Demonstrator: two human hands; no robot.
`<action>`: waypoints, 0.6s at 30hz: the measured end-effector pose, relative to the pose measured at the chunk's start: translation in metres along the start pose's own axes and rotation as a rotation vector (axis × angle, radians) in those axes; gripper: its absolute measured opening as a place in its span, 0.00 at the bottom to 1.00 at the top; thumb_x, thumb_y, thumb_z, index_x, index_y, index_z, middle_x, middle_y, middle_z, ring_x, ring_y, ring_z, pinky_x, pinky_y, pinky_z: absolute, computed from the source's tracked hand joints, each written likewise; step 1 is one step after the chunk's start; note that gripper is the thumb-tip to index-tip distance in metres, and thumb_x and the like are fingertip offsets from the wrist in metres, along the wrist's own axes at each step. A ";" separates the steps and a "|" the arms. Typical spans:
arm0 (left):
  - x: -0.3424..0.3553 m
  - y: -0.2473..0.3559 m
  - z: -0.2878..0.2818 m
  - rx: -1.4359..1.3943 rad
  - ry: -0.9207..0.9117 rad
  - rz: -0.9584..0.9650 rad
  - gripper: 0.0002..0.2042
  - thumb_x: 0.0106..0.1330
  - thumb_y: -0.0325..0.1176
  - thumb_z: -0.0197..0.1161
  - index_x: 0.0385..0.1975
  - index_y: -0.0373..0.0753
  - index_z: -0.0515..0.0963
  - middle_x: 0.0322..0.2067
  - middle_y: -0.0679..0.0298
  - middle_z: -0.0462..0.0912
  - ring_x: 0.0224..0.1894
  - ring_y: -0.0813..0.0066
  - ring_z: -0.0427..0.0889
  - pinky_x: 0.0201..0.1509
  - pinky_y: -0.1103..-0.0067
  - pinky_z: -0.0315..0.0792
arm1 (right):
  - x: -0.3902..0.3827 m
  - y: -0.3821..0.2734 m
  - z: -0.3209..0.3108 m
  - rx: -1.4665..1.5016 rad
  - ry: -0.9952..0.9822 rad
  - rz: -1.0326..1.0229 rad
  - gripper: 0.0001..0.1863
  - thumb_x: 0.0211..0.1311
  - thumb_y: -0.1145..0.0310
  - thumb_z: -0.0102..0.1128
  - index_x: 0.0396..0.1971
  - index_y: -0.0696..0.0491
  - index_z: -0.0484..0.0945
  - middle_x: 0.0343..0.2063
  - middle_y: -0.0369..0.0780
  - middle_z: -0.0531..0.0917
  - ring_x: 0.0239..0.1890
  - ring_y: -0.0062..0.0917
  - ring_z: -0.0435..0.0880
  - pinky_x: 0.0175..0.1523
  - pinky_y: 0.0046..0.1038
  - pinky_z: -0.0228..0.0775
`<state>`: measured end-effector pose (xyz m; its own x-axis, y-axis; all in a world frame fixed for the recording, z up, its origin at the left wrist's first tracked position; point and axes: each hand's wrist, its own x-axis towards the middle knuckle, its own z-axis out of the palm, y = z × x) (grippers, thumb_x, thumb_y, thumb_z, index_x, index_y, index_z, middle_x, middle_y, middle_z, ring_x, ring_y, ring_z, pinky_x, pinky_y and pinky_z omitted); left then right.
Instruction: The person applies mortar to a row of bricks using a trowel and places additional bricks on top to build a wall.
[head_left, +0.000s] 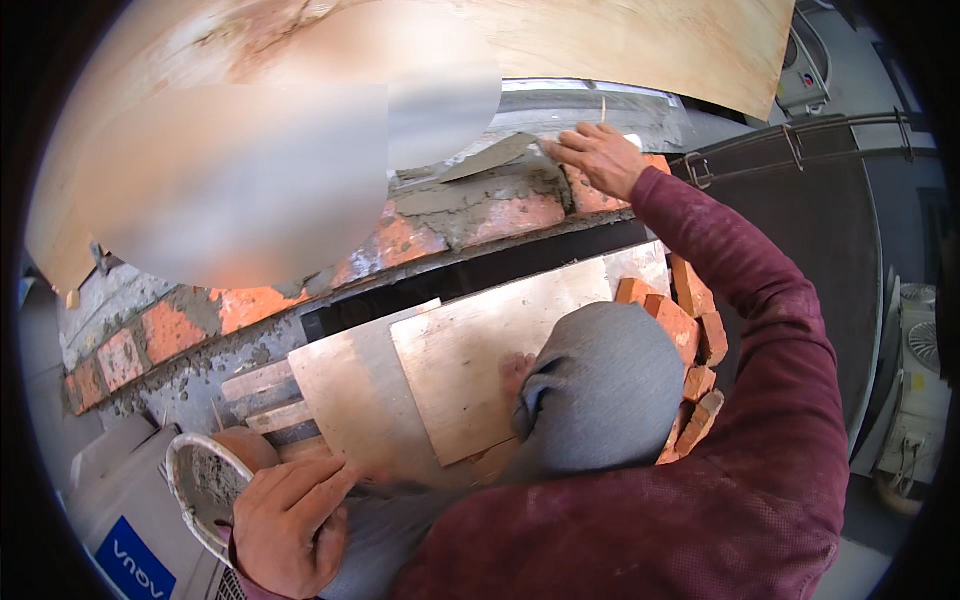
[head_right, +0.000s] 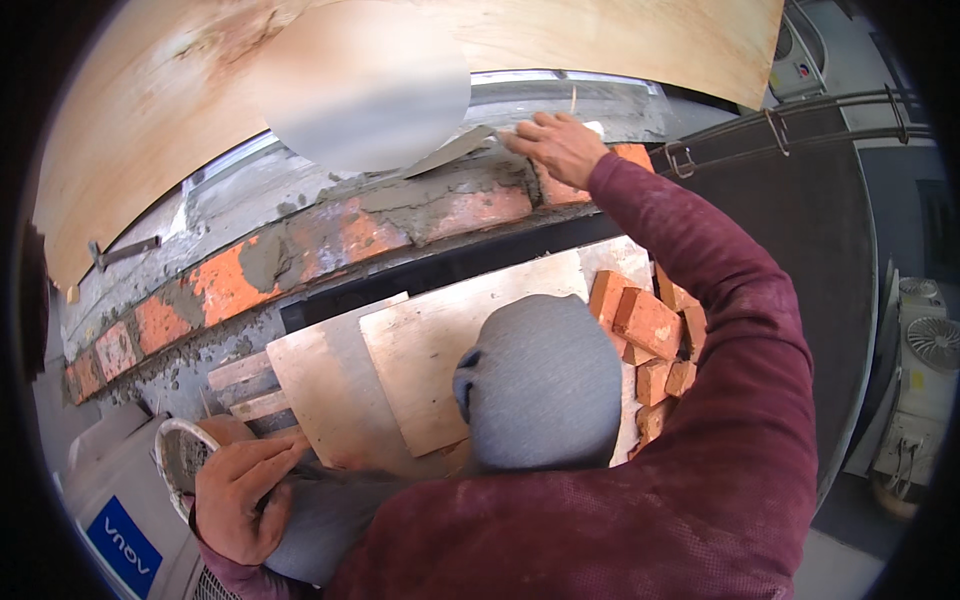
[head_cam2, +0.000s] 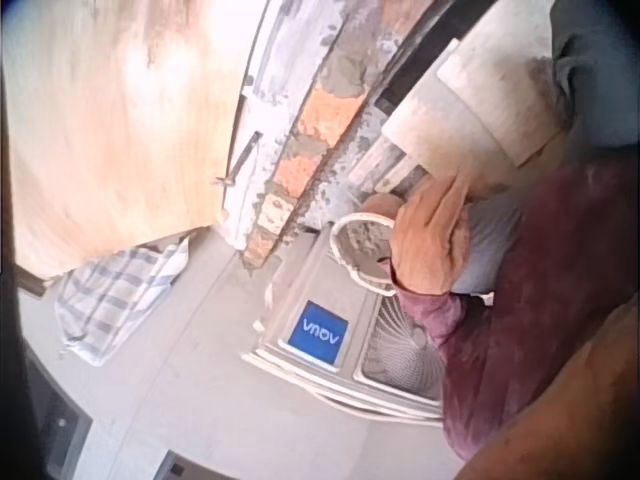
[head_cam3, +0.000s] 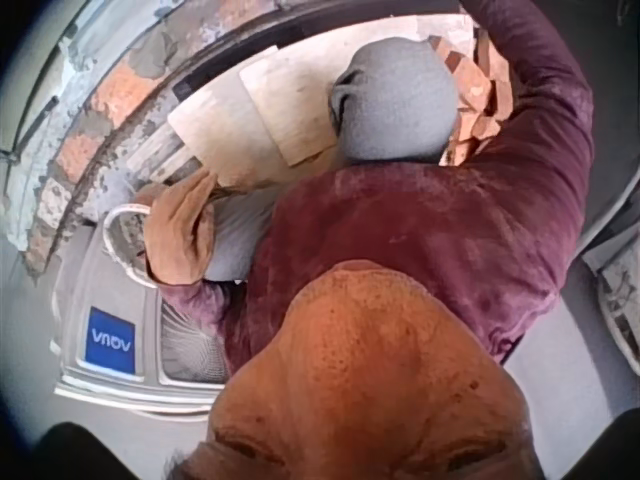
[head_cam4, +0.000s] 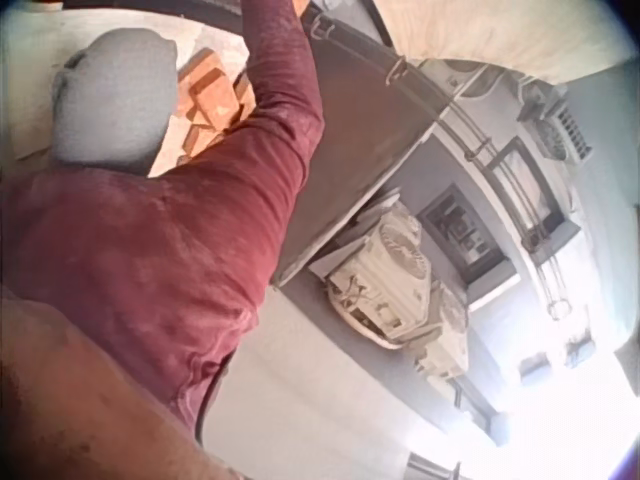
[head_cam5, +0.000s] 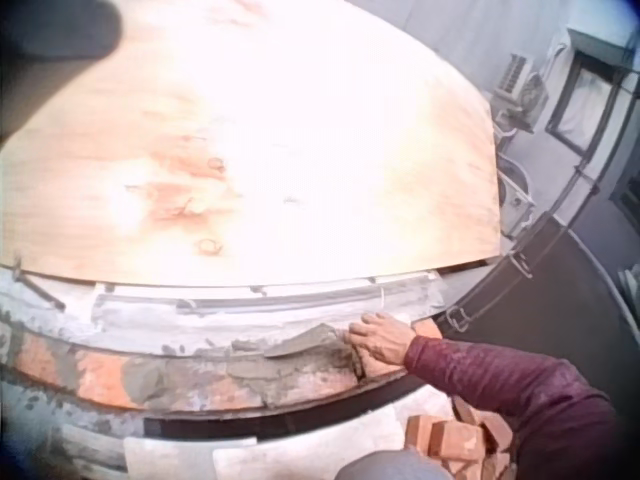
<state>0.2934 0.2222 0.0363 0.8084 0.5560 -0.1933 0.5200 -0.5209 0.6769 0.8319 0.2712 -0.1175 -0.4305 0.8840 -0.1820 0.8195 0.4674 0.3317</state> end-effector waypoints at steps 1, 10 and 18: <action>0.002 -0.001 0.000 -0.009 -0.009 -0.005 0.19 0.45 0.23 0.62 0.42 0.33 0.81 0.43 0.53 0.84 0.42 0.53 0.83 0.45 0.67 0.74 | -0.018 0.012 0.006 -0.007 -0.008 0.016 0.32 0.55 0.78 0.55 0.63 0.46 0.67 0.43 0.37 0.76 0.47 0.30 0.76 0.50 0.33 0.71; 0.021 -0.006 -0.010 -0.181 -0.148 -0.105 0.18 0.49 0.24 0.61 0.43 0.32 0.81 0.44 0.51 0.83 0.45 0.51 0.82 0.49 0.66 0.74 | -0.133 0.046 0.010 0.144 0.001 0.335 0.27 0.57 0.78 0.52 0.59 0.48 0.74 0.36 0.39 0.76 0.41 0.34 0.76 0.45 0.35 0.70; 0.039 0.010 -0.010 -0.057 -0.339 0.037 0.20 0.52 0.28 0.64 0.48 0.39 0.80 0.48 0.55 0.82 0.50 0.54 0.80 0.53 0.64 0.73 | -0.114 0.044 0.035 0.192 0.023 0.245 0.30 0.53 0.81 0.53 0.60 0.48 0.72 0.39 0.39 0.75 0.45 0.34 0.75 0.45 0.35 0.69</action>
<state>0.3278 0.2450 0.0426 0.8769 0.2858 -0.3866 0.4805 -0.4940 0.7247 0.9301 0.1906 -0.1149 -0.2182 0.9712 -0.0962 0.9554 0.2326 0.1817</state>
